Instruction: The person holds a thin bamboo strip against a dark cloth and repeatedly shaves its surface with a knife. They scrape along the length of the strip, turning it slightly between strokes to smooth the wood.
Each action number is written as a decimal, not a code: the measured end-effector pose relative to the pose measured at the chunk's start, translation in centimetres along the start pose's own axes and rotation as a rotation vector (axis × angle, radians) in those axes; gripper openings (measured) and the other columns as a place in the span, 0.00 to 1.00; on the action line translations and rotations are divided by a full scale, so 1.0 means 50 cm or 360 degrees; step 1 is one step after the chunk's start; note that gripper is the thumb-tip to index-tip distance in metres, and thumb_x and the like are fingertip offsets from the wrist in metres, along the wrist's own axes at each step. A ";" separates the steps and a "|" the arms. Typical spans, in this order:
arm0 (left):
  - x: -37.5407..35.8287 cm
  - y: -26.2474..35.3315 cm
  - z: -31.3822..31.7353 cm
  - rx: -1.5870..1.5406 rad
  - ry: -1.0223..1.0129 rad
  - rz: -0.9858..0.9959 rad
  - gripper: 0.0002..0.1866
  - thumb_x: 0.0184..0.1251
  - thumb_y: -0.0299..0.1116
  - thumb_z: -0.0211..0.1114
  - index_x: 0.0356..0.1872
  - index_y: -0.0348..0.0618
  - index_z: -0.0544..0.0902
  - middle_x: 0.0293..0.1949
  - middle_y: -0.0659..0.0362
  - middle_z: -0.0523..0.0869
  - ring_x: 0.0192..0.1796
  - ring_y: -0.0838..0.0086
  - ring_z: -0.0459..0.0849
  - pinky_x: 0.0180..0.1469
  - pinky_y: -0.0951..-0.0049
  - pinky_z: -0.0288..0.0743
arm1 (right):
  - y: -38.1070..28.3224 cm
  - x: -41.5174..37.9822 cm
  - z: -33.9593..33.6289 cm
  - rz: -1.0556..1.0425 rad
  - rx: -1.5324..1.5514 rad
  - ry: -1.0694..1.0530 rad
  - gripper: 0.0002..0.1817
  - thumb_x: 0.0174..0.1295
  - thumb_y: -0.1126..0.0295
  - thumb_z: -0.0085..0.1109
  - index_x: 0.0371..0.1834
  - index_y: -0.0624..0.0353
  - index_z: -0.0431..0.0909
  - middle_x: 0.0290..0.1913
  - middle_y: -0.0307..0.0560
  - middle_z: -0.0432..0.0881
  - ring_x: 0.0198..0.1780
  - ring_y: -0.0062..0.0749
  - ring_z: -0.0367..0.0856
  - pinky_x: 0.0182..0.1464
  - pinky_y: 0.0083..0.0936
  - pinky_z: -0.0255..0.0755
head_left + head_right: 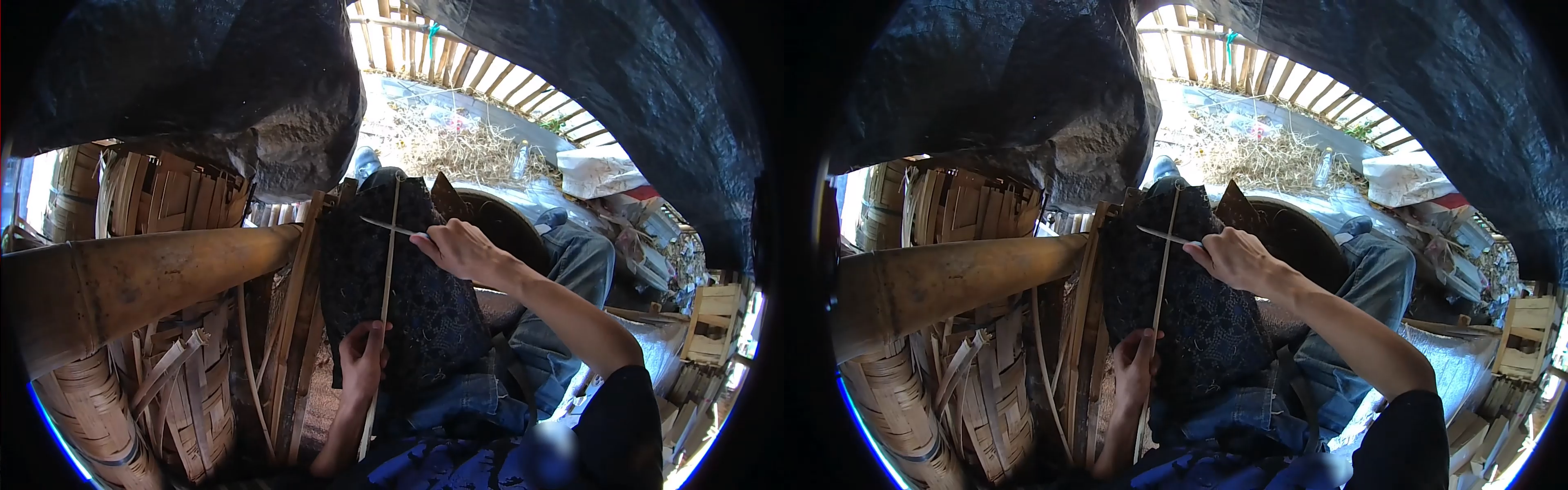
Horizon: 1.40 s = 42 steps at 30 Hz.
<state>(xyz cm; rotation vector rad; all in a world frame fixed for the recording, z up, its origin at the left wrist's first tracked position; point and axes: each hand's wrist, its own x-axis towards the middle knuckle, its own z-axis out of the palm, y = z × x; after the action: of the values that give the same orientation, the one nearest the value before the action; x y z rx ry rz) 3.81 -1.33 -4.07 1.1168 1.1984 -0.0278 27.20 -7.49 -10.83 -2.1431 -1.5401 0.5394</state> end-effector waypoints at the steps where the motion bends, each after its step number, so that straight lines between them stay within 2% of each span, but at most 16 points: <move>1: -0.001 0.001 0.002 -0.0005 -0.0004 -0.0007 0.18 0.71 0.46 0.56 0.40 0.41 0.82 0.12 0.69 0.68 0.13 0.89 0.61 0.15 0.83 0.52 | -0.009 0.001 -0.004 0.0162 0.0017 -0.0174 0.28 0.71 0.57 0.48 0.11 0.59 0.68 0.09 0.52 0.70 0.12 0.44 0.74 0.16 0.36 0.68; 4: -0.008 0.001 0.007 -0.0018 -0.0014 -0.0022 0.17 0.71 0.46 0.56 0.40 0.41 0.82 0.13 0.69 0.68 0.14 0.89 0.61 0.15 0.83 0.52 | 0.013 0.014 0.026 0.0027 0.0085 0.0184 0.21 0.69 0.63 0.52 0.17 0.60 0.69 0.09 0.50 0.66 0.10 0.43 0.67 0.16 0.34 0.61; 8: -0.010 0.002 0.004 0.0008 0.0009 -0.0041 0.18 0.72 0.46 0.56 0.40 0.40 0.82 0.13 0.69 0.67 0.14 0.89 0.61 0.15 0.83 0.52 | 0.060 0.078 0.050 -0.0053 0.0014 0.0257 0.22 0.70 0.63 0.49 0.18 0.62 0.71 0.09 0.50 0.65 0.09 0.39 0.66 0.15 0.33 0.61; 12: -0.004 0.004 -0.002 -0.0072 0.0001 -0.0046 0.18 0.71 0.45 0.56 0.41 0.39 0.82 0.13 0.69 0.67 0.14 0.89 0.61 0.15 0.83 0.52 | 0.025 0.077 0.009 0.0428 0.0397 -0.0292 0.20 0.71 0.63 0.47 0.21 0.62 0.72 0.11 0.52 0.67 0.11 0.38 0.69 0.20 0.34 0.64; 15: -0.006 -0.002 -0.001 -0.0119 0.0033 -0.0070 0.18 0.71 0.45 0.57 0.40 0.38 0.82 0.13 0.69 0.67 0.14 0.89 0.60 0.15 0.82 0.51 | 0.028 -0.010 0.033 -0.0365 0.0000 0.0177 0.14 0.67 0.68 0.54 0.23 0.61 0.73 0.16 0.49 0.67 0.15 0.43 0.67 0.22 0.35 0.62; 19: -0.004 -0.006 0.003 -0.0108 -0.0033 -0.0036 0.18 0.71 0.46 0.56 0.40 0.39 0.82 0.12 0.71 0.65 0.13 0.90 0.59 0.15 0.83 0.49 | 0.067 -0.012 0.052 -0.0074 0.0040 0.0157 0.10 0.64 0.70 0.57 0.25 0.61 0.74 0.18 0.48 0.65 0.15 0.40 0.64 0.23 0.35 0.60; 22: -0.006 0.007 -0.003 -0.0074 -0.0025 -0.0038 0.18 0.71 0.46 0.57 0.40 0.39 0.82 0.13 0.70 0.67 0.14 0.89 0.60 0.15 0.83 0.51 | 0.087 0.055 0.032 -0.0390 -0.0425 0.0396 0.15 0.67 0.66 0.54 0.24 0.64 0.74 0.18 0.49 0.70 0.17 0.36 0.70 0.23 0.35 0.63; 24: -0.014 0.007 -0.001 -0.0081 -0.0016 -0.0045 0.18 0.71 0.46 0.57 0.40 0.39 0.82 0.13 0.70 0.67 0.14 0.89 0.60 0.15 0.83 0.51 | 0.071 0.105 -0.007 0.0481 0.0210 -0.0314 0.25 0.75 0.59 0.38 0.23 0.61 0.75 0.11 0.48 0.67 0.10 0.29 0.66 0.17 0.30 0.66; 26: -0.020 0.000 -0.001 -0.0116 -0.0034 -0.0055 0.18 0.70 0.46 0.58 0.41 0.39 0.82 0.13 0.70 0.67 0.14 0.90 0.61 0.15 0.83 0.51 | 0.147 0.137 0.032 0.0430 -0.0096 -0.0246 0.28 0.76 0.55 0.32 0.25 0.62 0.74 0.13 0.48 0.70 0.13 0.31 0.69 0.22 0.35 0.72; 29: -0.013 -0.002 -0.001 -0.0167 0.0001 -0.0069 0.18 0.70 0.46 0.58 0.41 0.39 0.82 0.14 0.70 0.69 0.14 0.89 0.62 0.16 0.84 0.52 | 0.164 0.138 0.030 0.0450 0.0168 -0.0142 0.26 0.75 0.54 0.31 0.31 0.63 0.72 0.11 0.43 0.64 0.12 0.31 0.63 0.20 0.38 0.68; 31: -0.017 0.007 0.001 -0.0175 0.0043 -0.0099 0.18 0.70 0.45 0.58 0.41 0.39 0.83 0.14 0.70 0.69 0.14 0.89 0.63 0.16 0.84 0.53 | 0.133 0.087 0.004 0.0672 0.0505 0.0273 0.24 0.76 0.53 0.30 0.34 0.62 0.70 0.10 0.38 0.59 0.11 0.26 0.58 0.17 0.33 0.64; 33: -0.011 0.023 0.009 -0.0171 0.0049 -0.0099 0.17 0.70 0.45 0.59 0.41 0.39 0.83 0.14 0.70 0.70 0.15 0.89 0.63 0.16 0.84 0.53 | 0.101 0.018 -0.024 0.0550 0.0445 0.0084 0.25 0.76 0.52 0.29 0.32 0.60 0.69 0.10 0.33 0.57 0.10 0.22 0.54 0.14 0.27 0.57; 35: -0.012 0.029 0.013 -0.0065 0.0033 -0.0045 0.16 0.69 0.43 0.60 0.40 0.37 0.83 0.14 0.68 0.72 0.15 0.89 0.65 0.17 0.83 0.56 | 0.016 -0.028 -0.081 0.0426 0.0565 -0.0255 0.22 0.75 0.56 0.36 0.29 0.61 0.69 0.10 0.36 0.63 0.08 0.20 0.59 0.10 0.24 0.52; 37: 0.003 0.005 0.017 0.0133 0.0074 0.0167 0.14 0.69 0.40 0.60 0.39 0.37 0.82 0.15 0.64 0.75 0.16 0.84 0.70 0.17 0.80 0.59 | -0.038 -0.067 -0.089 0.0139 0.0462 -0.0147 0.20 0.71 0.58 0.47 0.24 0.61 0.69 0.11 0.49 0.71 0.10 0.39 0.72 0.14 0.34 0.65; 41: 0.007 0.002 0.028 0.0948 0.0297 0.0785 0.10 0.67 0.35 0.60 0.37 0.38 0.81 0.17 0.52 0.81 0.20 0.62 0.83 0.20 0.66 0.71 | -0.085 -0.114 -0.071 0.0214 0.0079 -0.0319 0.22 0.70 0.55 0.48 0.24 0.62 0.71 0.11 0.53 0.72 0.15 0.48 0.78 0.18 0.39 0.70; 42: 0.006 0.004 0.031 0.0953 0.0297 0.0785 0.10 0.67 0.35 0.60 0.37 0.38 0.81 0.17 0.52 0.81 0.20 0.62 0.83 0.20 0.66 0.71 | -0.088 -0.116 -0.068 0.0215 0.0084 -0.0316 0.22 0.70 0.55 0.48 0.24 0.62 0.71 0.11 0.53 0.72 0.15 0.48 0.78 0.18 0.39 0.70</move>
<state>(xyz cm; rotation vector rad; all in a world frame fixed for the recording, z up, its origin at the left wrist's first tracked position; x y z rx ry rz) 5.16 -2.12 -4.25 1.9572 1.0716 0.1043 23.89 -12.19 -5.24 -2.2200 -1.4692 0.8516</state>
